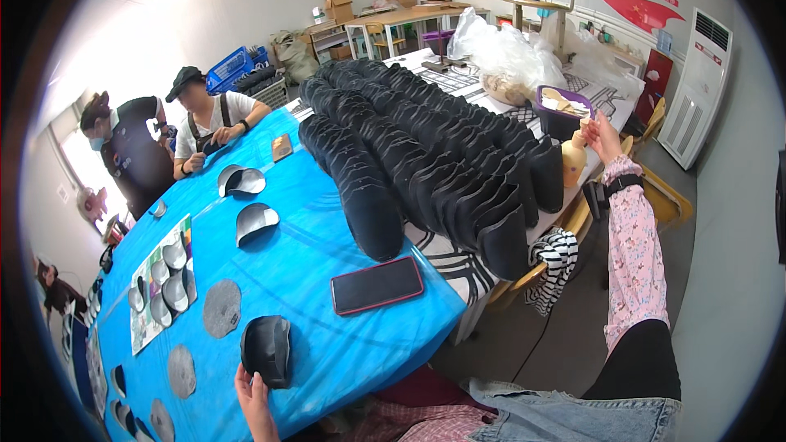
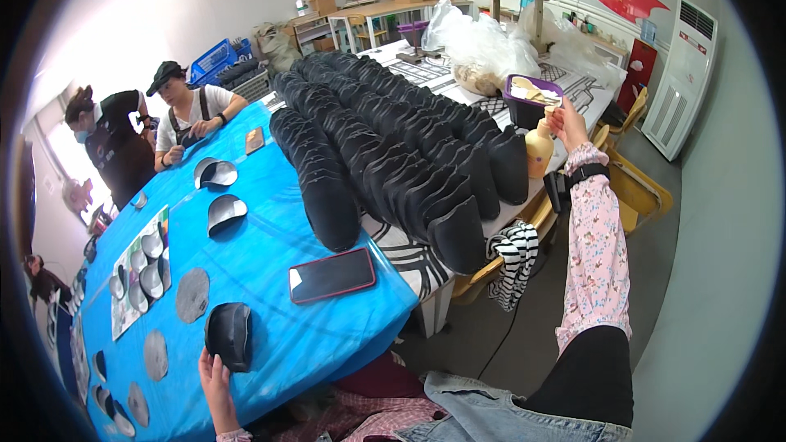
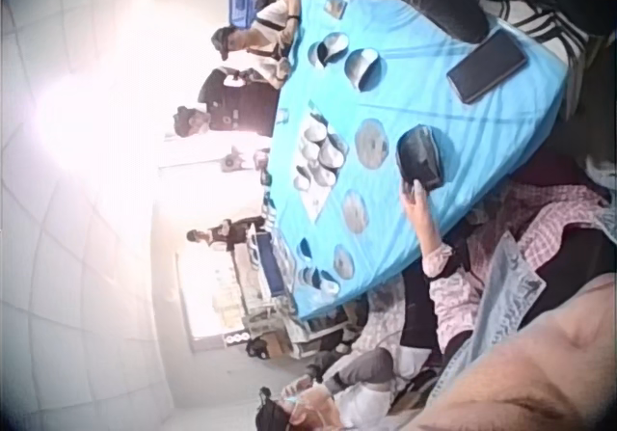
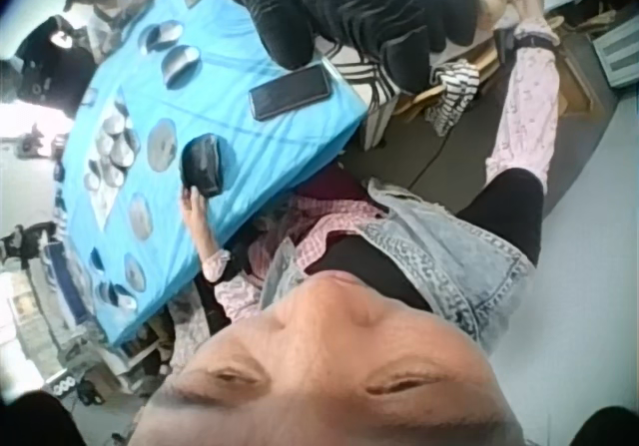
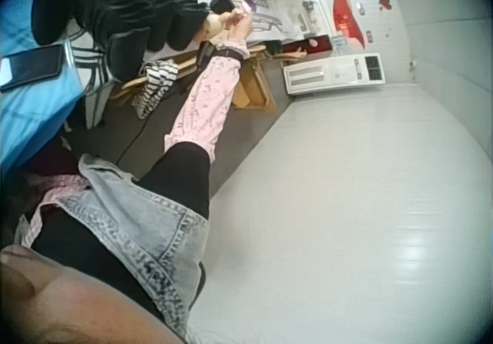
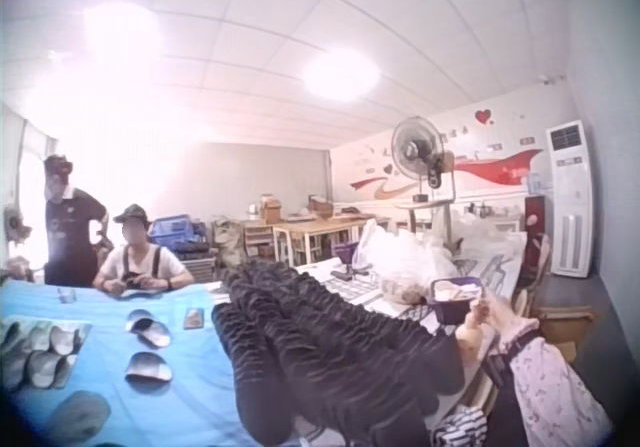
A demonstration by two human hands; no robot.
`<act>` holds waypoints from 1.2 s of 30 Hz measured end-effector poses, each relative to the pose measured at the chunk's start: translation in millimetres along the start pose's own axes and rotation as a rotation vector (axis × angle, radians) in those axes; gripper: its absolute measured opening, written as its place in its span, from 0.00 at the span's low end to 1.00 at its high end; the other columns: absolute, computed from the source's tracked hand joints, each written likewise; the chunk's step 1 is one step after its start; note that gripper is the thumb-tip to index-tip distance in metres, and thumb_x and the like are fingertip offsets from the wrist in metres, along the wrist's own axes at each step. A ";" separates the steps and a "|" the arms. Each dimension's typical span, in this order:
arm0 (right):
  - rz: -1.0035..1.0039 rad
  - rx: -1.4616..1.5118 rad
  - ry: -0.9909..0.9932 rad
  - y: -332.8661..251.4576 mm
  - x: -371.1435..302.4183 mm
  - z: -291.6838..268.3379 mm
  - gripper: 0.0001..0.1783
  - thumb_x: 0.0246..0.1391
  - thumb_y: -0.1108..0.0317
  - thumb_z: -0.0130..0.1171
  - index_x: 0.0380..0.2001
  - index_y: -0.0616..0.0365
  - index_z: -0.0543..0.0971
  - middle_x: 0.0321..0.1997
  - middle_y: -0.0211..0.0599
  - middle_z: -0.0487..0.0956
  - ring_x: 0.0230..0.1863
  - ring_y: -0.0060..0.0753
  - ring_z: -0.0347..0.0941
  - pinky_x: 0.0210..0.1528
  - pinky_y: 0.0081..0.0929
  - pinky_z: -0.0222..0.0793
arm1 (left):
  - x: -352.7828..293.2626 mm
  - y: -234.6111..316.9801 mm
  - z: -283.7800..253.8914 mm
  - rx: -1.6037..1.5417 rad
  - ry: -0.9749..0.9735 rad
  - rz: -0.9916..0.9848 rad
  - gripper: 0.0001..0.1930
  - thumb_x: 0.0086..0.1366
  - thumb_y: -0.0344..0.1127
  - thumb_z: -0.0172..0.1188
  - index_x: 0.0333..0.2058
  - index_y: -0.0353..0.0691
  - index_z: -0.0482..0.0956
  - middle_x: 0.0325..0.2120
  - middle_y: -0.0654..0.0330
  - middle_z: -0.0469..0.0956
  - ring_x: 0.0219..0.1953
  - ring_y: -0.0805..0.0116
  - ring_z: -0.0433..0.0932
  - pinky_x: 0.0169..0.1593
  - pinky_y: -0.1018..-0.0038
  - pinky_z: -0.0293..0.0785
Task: The person is inspecting and organizing circular shoe components at a manufacturing table.
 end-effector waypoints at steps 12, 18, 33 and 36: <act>-0.453 0.041 -1.013 -10.1 -384.5 216.9 0.23 0.64 0.50 0.41 0.44 0.60 0.70 0.37 0.40 0.73 0.34 0.28 0.70 0.43 0.30 0.67 | -79.5 106.7 73.0 -0.100 -0.089 0.386 0.24 0.70 0.42 0.42 0.59 0.32 0.60 0.59 0.51 0.63 0.61 0.60 0.62 0.65 0.63 0.54; -1.153 -0.508 -1.373 45.8 -597.1 311.9 0.43 0.57 0.38 0.42 0.62 0.65 0.59 0.68 0.49 0.56 0.69 0.51 0.48 0.67 0.45 0.43 | -94.7 114.2 110.0 -0.515 -0.335 0.305 0.35 0.71 0.57 0.27 0.67 0.38 0.38 0.68 0.54 0.40 0.70 0.63 0.39 0.69 0.68 0.32; -1.067 -0.077 -1.446 48.3 -653.0 335.9 0.44 0.61 0.38 0.31 0.65 0.68 0.52 0.70 0.54 0.51 0.71 0.54 0.44 0.69 0.44 0.41 | -137.5 111.1 76.7 -0.548 -0.278 0.363 0.36 0.71 0.57 0.24 0.66 0.37 0.32 0.69 0.56 0.31 0.70 0.66 0.30 0.69 0.69 0.27; -0.802 -0.065 -1.353 86.6 -653.9 331.3 0.38 0.64 0.44 0.32 0.65 0.67 0.53 0.68 0.53 0.54 0.70 0.49 0.48 0.68 0.40 0.45 | -128.0 141.1 58.2 -0.511 -0.192 0.432 0.38 0.70 0.59 0.27 0.67 0.38 0.31 0.69 0.58 0.31 0.70 0.66 0.31 0.69 0.69 0.29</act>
Point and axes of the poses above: each hand's wrist, its own x-axis towards the middle knuckle, its own z-axis out of the palm, y = z × x, the point moved 5 cm from there along x, towards the middle knuckle
